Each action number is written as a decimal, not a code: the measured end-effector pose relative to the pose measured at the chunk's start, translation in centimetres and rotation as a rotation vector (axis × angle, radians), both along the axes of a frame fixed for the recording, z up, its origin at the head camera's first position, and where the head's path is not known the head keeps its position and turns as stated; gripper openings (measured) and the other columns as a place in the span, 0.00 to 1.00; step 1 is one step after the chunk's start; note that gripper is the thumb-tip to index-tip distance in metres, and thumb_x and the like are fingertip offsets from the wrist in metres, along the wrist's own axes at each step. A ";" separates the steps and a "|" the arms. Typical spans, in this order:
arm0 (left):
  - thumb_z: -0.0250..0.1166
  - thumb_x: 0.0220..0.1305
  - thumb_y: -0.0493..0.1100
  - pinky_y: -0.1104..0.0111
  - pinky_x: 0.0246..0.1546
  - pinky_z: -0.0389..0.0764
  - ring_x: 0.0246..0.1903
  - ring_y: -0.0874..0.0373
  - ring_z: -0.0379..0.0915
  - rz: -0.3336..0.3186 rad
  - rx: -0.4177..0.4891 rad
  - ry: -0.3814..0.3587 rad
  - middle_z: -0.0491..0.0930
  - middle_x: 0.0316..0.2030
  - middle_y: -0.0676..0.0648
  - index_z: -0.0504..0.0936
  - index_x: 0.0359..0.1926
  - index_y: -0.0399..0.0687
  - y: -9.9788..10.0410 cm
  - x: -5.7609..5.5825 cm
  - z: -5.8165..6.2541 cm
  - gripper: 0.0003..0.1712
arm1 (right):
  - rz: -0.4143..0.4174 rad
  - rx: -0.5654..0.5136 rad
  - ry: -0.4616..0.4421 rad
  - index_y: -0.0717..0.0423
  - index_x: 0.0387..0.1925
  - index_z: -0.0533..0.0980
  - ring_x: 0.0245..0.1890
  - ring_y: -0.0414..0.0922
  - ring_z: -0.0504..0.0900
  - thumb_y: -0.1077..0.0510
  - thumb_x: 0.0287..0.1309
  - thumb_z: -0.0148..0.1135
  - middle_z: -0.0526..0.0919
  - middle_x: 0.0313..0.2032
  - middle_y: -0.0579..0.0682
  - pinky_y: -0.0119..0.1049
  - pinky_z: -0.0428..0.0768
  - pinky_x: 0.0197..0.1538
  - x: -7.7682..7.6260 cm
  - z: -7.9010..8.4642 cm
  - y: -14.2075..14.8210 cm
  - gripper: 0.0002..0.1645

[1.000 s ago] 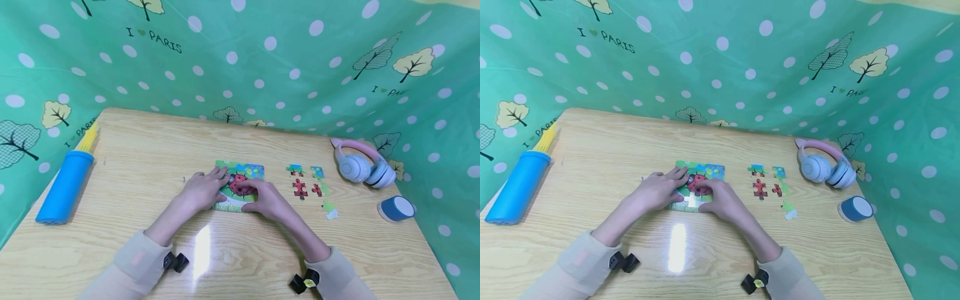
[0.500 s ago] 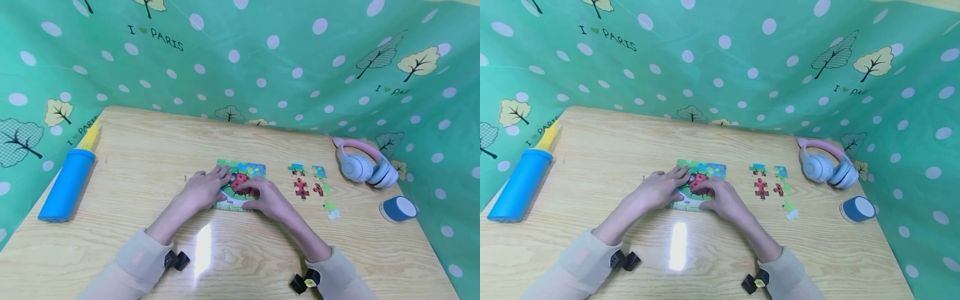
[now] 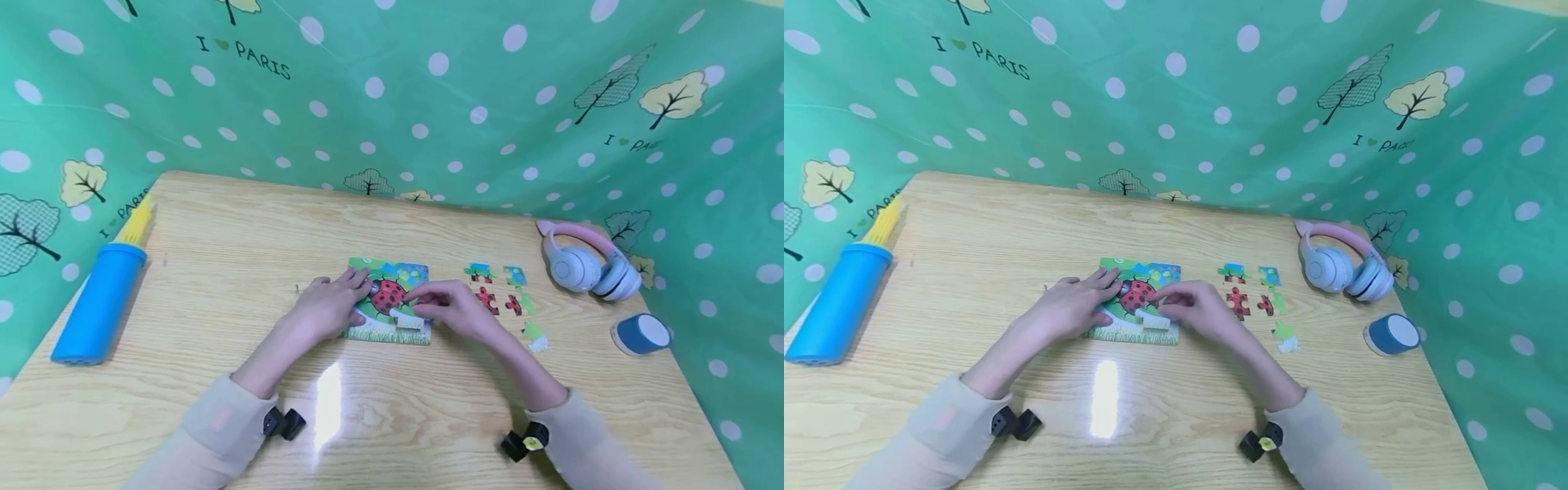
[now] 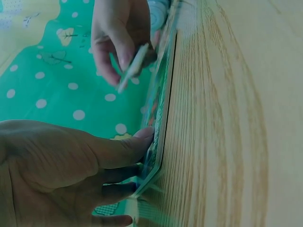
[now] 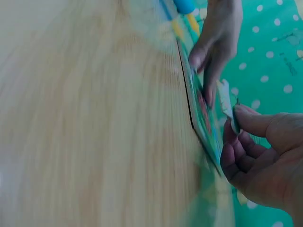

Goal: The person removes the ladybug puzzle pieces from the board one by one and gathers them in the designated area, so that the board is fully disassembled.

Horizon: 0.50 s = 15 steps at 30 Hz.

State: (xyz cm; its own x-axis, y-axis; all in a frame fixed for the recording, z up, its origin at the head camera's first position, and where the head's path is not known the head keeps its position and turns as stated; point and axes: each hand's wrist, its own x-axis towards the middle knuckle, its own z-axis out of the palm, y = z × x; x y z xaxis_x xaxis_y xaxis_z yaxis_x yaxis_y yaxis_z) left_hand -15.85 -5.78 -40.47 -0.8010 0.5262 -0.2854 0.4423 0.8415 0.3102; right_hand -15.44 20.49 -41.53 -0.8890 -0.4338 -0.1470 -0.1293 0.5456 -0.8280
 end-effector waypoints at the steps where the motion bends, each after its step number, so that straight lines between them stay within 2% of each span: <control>1: 0.65 0.69 0.53 0.40 0.78 0.56 0.82 0.43 0.46 0.000 0.002 0.000 0.48 0.82 0.43 0.61 0.78 0.47 0.0 0.0 0.0 0.43 | -0.004 0.000 -0.003 0.51 0.51 0.86 0.32 0.46 0.82 0.61 0.66 0.67 0.88 0.38 0.53 0.33 0.81 0.33 -0.1 0.1 0.6 0.13; 7: 0.65 0.69 0.52 0.39 0.78 0.56 0.82 0.42 0.45 0.002 0.006 -0.006 0.48 0.82 0.43 0.61 0.78 0.46 0.0 0.0 0.1 0.42 | -0.029 0.032 0.015 0.54 0.50 0.86 0.32 0.37 0.81 0.61 0.66 0.68 0.87 0.38 0.54 0.34 0.81 0.33 -0.1 0.5 4.7 0.13; 15: 0.65 0.70 0.53 0.39 0.78 0.56 0.82 0.42 0.45 0.003 0.001 -0.010 0.48 0.82 0.43 0.61 0.78 0.47 -0.1 -0.1 0.2 0.42 | -0.038 0.080 0.000 0.55 0.51 0.85 0.33 0.34 0.79 0.61 0.67 0.67 0.85 0.38 0.51 0.34 0.81 0.34 0.2 0.8 9.6 0.13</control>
State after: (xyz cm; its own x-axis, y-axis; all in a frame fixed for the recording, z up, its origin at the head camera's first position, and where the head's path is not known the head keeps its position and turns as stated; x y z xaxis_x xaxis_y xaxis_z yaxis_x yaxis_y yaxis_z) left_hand -15.92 -5.83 -40.32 -0.7997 0.5243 -0.2925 0.4370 0.8424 0.3154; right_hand -15.25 30.05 -40.77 -0.9045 -0.3866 -0.1803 -0.1070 0.6148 -0.7814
